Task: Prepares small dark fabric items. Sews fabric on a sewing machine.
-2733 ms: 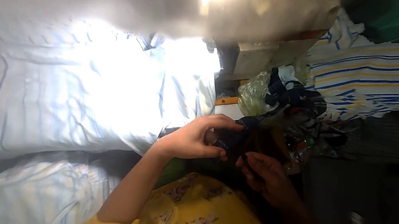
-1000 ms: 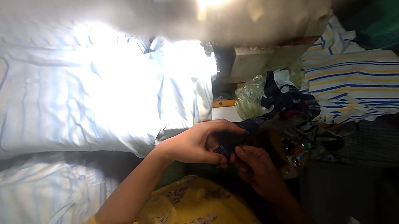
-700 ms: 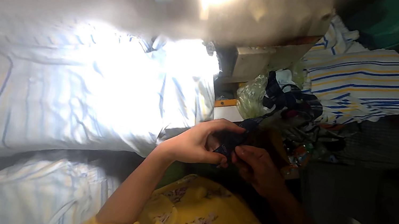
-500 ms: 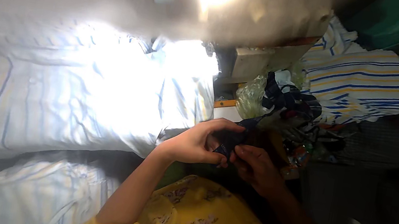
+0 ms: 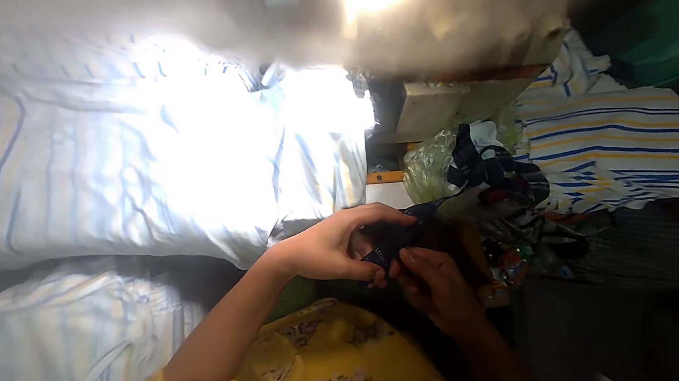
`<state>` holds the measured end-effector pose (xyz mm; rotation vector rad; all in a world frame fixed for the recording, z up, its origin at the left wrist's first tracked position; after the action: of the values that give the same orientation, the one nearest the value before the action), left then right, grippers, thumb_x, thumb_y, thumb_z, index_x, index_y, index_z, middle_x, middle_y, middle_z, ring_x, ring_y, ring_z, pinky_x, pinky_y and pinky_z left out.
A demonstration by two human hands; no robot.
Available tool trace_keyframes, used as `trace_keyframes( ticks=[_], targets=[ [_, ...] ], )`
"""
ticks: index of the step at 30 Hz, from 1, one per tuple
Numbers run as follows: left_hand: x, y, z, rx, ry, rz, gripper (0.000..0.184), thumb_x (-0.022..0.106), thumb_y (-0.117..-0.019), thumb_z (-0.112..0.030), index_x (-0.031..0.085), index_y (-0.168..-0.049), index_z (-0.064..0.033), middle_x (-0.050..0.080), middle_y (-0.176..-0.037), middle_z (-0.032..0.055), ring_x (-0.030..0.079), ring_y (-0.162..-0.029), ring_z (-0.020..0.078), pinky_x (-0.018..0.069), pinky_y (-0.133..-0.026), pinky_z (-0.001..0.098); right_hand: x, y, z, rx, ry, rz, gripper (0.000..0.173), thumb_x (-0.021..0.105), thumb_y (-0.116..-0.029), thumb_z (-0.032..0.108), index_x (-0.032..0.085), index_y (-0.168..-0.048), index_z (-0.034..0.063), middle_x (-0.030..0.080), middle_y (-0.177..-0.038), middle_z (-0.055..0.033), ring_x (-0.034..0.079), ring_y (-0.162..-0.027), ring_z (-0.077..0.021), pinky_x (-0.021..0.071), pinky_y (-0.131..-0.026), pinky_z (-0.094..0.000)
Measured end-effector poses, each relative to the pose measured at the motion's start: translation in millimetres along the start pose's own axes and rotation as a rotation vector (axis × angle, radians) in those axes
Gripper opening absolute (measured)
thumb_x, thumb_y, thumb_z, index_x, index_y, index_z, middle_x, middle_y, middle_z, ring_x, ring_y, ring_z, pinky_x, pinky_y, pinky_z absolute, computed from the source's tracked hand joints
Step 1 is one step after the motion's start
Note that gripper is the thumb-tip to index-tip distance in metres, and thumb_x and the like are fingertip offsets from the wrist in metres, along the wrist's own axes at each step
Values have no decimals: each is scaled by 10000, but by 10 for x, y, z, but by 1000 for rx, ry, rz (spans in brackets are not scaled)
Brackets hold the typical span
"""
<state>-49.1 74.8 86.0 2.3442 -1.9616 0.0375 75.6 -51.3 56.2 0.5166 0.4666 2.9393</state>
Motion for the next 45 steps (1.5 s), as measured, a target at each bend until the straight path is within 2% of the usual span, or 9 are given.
trace_keyframes(
  ticks=[22,25,27,30,34,36,40,42,45],
  targets=[
    [-1,42,-31,52,-23,29,680,720,-854,19,438,-1472,5,532,-1375,70,654,-795,2,587,-669,173,12,-15,20,12,34,28,348,417,-1037,169,654,-783,176,466,-566,181,349,-444,102,282,-414,-83],
    [-38,138,-71,-19,-249,26,771,734,-877,-39,347,-1542,16,613,-1321,110,624,-758,-14,536,-654,147,-58,59,128,-92,208,61,279,447,-1029,165,685,-892,120,506,-630,189,387,-501,124,323,-466,-67],
    [-69,245,-104,-127,-460,-53,739,726,-889,-56,358,-1522,38,680,-1137,114,650,-804,68,545,-718,208,-186,150,363,-319,432,-46,233,527,-1013,177,705,-1007,27,583,-737,140,454,-596,129,394,-557,-67],
    [-96,385,-150,-153,-553,-192,592,726,-897,-94,465,-1411,43,631,-917,78,599,-712,63,517,-666,188,-520,158,763,-628,878,-384,350,556,-1026,292,677,-1173,-2,697,-877,-10,596,-693,30,525,-641,-165],
    [-83,428,-253,27,-466,-357,369,638,-960,-92,515,-1276,55,630,-809,21,564,-654,-14,482,-628,133,-902,-200,1065,-558,1251,-664,373,576,-1025,270,680,-1228,-25,704,-952,-259,688,-787,-422,526,-701,-618],
    [-91,432,-331,109,-503,-448,258,597,-982,-85,562,-1191,61,656,-853,52,599,-725,-10,497,-697,134,-1005,-402,1093,-482,1330,-648,359,595,-1029,274,697,-1225,-8,680,-1089,-285,666,-961,-501,494,-806,-691],
    [-118,489,-394,259,-467,-620,146,588,-950,-11,636,-1048,87,699,-961,89,653,-891,-22,520,-829,122,-1053,-527,1006,-665,1379,-727,413,616,-977,402,779,-1102,43,672,-1179,-276,553,-1109,-580,370,-895,-751],
    [-105,498,-369,337,-356,-734,123,618,-921,14,658,-1016,81,721,-978,54,670,-940,-19,536,-879,145,-805,-407,986,-868,1294,-810,397,603,-985,359,785,-1015,7,704,-1092,-262,602,-1036,-518,417,-872,-669],
    [-43,431,-307,434,-146,-869,96,633,-921,32,678,-1003,8,745,-1041,16,692,-1040,50,561,-946,233,-167,-281,752,-1018,936,-528,321,593,-1017,396,707,-1082,104,699,-1078,-53,635,-1080,-122,514,-940,-275]
  ],
)
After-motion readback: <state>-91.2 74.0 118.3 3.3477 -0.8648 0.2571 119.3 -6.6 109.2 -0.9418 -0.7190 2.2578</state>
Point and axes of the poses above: each hand's wrist, its own y-axis away from the middle knuckle, its own x-axis out of the palm, z = x × y, the point moved 4 cm from there along -y, towards the middle knuckle
